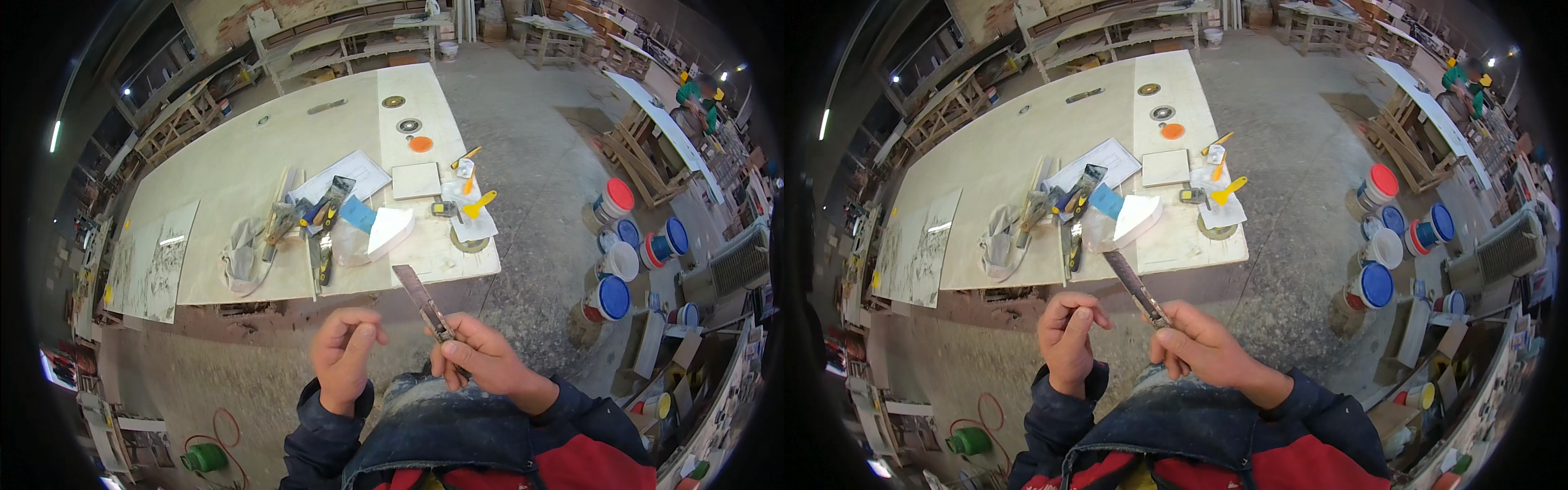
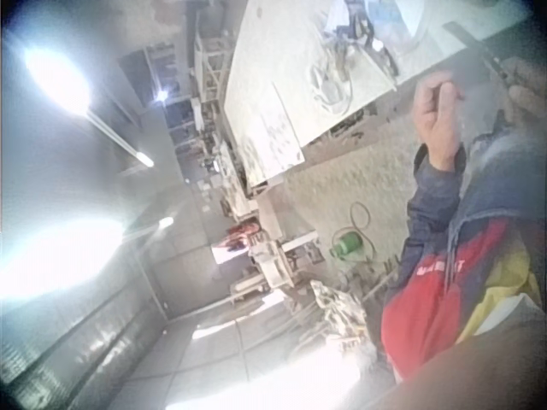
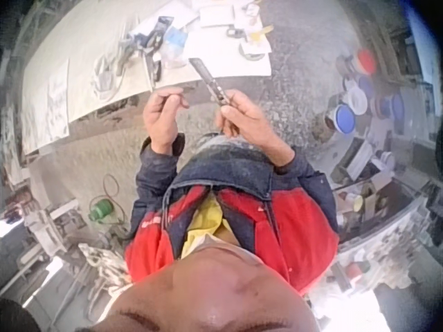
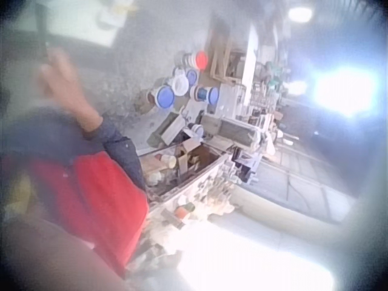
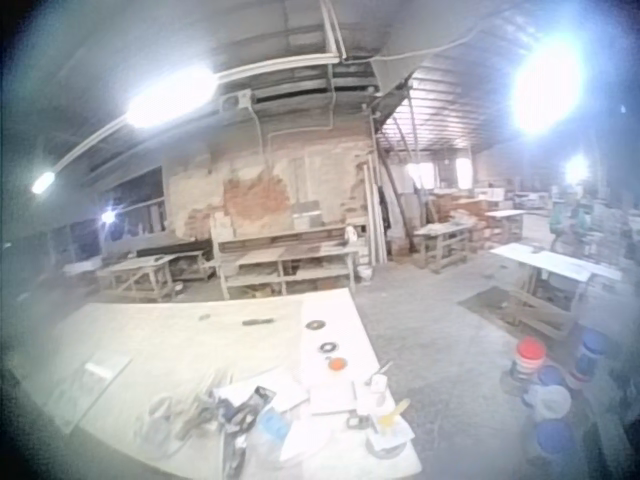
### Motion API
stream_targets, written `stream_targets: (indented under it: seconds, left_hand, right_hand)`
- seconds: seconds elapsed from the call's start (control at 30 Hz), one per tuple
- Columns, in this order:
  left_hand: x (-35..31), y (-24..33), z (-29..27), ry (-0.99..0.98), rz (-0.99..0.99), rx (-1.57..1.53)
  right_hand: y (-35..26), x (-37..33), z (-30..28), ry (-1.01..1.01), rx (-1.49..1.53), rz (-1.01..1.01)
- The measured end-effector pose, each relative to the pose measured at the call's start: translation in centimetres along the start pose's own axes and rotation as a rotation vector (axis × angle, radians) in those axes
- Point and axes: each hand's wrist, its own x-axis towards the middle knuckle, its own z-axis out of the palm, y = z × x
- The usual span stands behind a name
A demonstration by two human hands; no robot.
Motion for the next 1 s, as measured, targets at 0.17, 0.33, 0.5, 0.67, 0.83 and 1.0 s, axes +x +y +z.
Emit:
stream_targets:
  seconds: [0.17,0.33,0.5,0.67,0.83,1.0]
  left_hand:
    - [-0.2,-0.1,-0.1,-0.034,-0.059,-0.041]
    - [-0.1,-0.1,-0.3,-0.067,-0.087,-0.061]
    - [0.0,0.1,-0.6,-0.081,-0.077,-0.052]
    - [-0.2,0.3,-1.1,-0.095,-0.092,-0.076]
    - [-0.4,0.5,-1.8,-0.105,-0.086,-0.14]
    - [-0.8,0.8,-2.4,-0.104,-0.039,-0.163]
  right_hand:
    - [-0.2,0.5,0.8,-0.008,-0.026,0.016]
    - [-0.4,0.9,1.1,0.031,-0.135,0.052]
    - [-0.2,1.5,1.5,0.022,-0.168,0.052]
    - [0.2,2.1,2.2,-0.03,-0.062,0.005]
    - [0.0,2.4,2.9,-0.107,-0.027,0.01]
    - [-1.0,2.5,3.3,-0.163,-0.027,0.095]
